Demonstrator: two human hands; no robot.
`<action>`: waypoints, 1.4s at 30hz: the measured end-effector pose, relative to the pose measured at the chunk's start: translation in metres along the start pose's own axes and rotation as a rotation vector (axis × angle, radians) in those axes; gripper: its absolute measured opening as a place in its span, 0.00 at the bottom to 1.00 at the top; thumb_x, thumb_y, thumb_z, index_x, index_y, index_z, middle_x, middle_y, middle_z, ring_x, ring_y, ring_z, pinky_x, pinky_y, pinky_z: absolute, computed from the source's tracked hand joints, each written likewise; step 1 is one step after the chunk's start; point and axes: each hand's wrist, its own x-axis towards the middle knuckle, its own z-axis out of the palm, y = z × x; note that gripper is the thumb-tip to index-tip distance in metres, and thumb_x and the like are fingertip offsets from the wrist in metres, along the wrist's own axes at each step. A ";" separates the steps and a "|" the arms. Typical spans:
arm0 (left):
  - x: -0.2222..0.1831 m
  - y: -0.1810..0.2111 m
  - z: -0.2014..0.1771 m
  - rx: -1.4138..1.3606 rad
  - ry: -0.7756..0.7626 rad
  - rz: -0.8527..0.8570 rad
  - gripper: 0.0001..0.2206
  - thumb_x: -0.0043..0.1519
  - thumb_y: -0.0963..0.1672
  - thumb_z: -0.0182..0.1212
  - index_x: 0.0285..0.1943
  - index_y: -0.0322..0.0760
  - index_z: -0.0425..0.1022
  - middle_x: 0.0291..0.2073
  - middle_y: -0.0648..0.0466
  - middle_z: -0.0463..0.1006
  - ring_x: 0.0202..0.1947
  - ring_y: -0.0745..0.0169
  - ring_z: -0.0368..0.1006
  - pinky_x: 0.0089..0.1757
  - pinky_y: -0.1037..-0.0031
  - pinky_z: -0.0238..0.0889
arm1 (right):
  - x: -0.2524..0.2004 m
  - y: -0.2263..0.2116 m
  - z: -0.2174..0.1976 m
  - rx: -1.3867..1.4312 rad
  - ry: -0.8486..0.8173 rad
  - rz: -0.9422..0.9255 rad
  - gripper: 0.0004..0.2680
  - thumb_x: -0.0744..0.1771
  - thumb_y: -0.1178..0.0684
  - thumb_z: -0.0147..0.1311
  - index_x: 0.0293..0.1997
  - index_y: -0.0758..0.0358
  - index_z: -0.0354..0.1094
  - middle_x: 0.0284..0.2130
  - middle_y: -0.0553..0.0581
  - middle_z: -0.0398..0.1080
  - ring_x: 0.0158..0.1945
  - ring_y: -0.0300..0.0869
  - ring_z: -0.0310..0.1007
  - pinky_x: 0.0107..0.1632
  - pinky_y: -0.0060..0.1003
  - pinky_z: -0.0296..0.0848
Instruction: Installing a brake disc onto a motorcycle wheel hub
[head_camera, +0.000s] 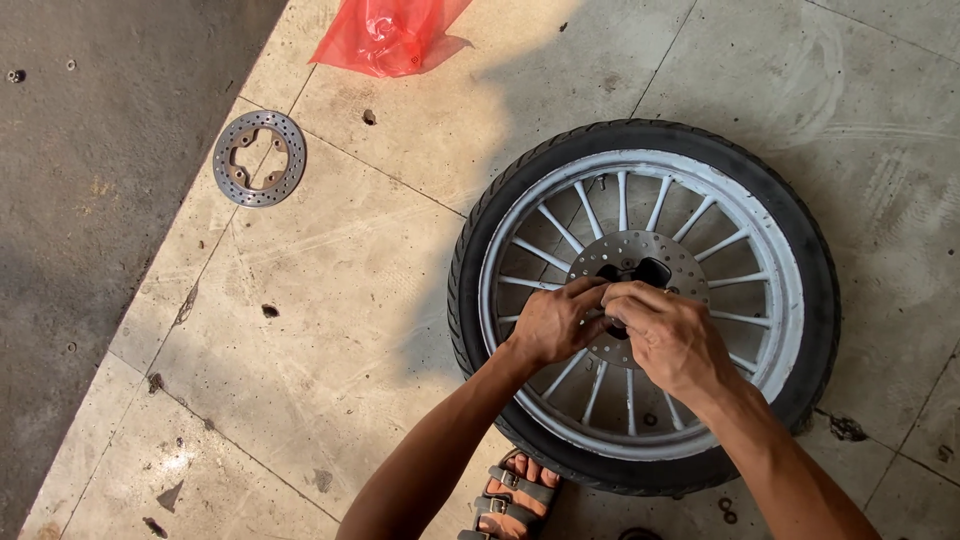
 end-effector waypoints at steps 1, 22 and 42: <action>0.001 0.007 0.003 0.003 0.002 0.000 0.16 0.63 0.50 0.60 0.59 0.48 0.73 0.52 0.56 0.76 0.36 0.41 0.80 0.33 0.50 0.75 | -0.006 0.009 0.007 0.001 0.001 -0.003 0.11 0.60 0.70 0.57 0.36 0.57 0.73 0.38 0.49 0.76 0.40 0.47 0.80 0.41 0.38 0.80; -0.078 -0.054 -0.083 -0.003 0.045 -1.101 0.46 0.54 0.71 0.52 0.57 0.28 0.69 0.38 0.30 0.80 0.42 0.27 0.80 0.40 0.50 0.73 | 0.035 -0.041 0.016 0.249 0.431 -0.050 0.22 0.70 0.51 0.50 0.08 0.53 0.53 0.07 0.48 0.50 0.07 0.42 0.47 0.13 0.32 0.50; -0.063 -0.087 -0.075 0.013 -0.030 -1.070 0.44 0.54 0.71 0.53 0.58 0.34 0.71 0.42 0.30 0.81 0.45 0.27 0.80 0.43 0.49 0.73 | 0.059 -0.034 0.004 0.328 -0.073 -0.396 0.20 0.68 0.51 0.51 0.11 0.57 0.51 0.09 0.52 0.49 0.10 0.48 0.57 0.14 0.36 0.59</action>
